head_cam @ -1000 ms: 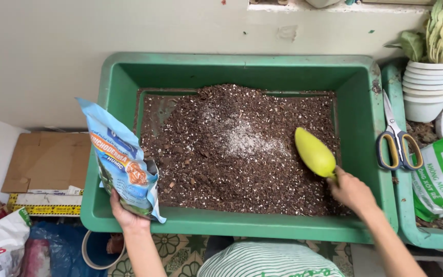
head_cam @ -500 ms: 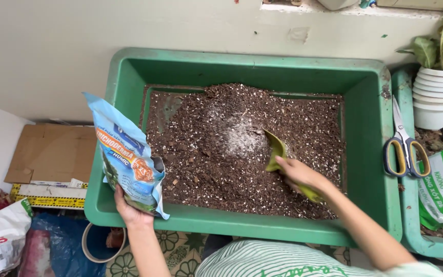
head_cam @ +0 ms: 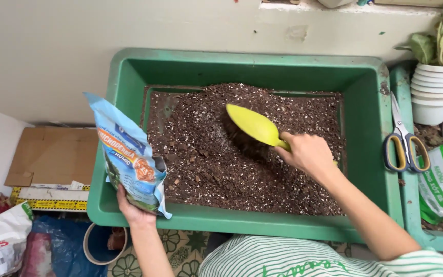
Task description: Mix gardening soil and supplements in a container.
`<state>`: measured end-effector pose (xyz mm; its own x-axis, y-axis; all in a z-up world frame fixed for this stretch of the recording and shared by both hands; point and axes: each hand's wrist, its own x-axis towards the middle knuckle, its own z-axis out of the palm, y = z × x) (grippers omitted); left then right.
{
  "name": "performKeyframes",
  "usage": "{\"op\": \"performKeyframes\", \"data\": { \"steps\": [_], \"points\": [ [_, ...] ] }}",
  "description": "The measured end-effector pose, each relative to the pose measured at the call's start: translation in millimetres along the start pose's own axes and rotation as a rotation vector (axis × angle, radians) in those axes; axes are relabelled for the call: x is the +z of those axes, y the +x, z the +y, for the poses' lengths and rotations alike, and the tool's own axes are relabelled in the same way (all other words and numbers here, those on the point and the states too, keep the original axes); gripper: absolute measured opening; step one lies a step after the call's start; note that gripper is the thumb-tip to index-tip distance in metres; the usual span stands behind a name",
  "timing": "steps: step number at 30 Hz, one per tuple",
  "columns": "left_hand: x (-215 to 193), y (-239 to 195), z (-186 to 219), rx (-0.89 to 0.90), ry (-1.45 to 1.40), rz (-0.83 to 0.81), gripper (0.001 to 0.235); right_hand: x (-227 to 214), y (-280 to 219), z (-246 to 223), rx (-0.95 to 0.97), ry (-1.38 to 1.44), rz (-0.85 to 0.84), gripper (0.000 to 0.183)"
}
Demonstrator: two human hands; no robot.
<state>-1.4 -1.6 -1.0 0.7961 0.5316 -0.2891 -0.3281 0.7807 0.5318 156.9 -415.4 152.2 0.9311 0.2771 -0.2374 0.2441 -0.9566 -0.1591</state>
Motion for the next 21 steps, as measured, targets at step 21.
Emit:
{"op": "performKeyframes", "data": {
  "steps": [21],
  "points": [
    [-7.5, 2.9, -1.4, 0.004, -0.022, -0.012, 0.071, 133.4, 9.8, 90.7, 0.383, 0.716, -0.588, 0.061]
  ]
}}
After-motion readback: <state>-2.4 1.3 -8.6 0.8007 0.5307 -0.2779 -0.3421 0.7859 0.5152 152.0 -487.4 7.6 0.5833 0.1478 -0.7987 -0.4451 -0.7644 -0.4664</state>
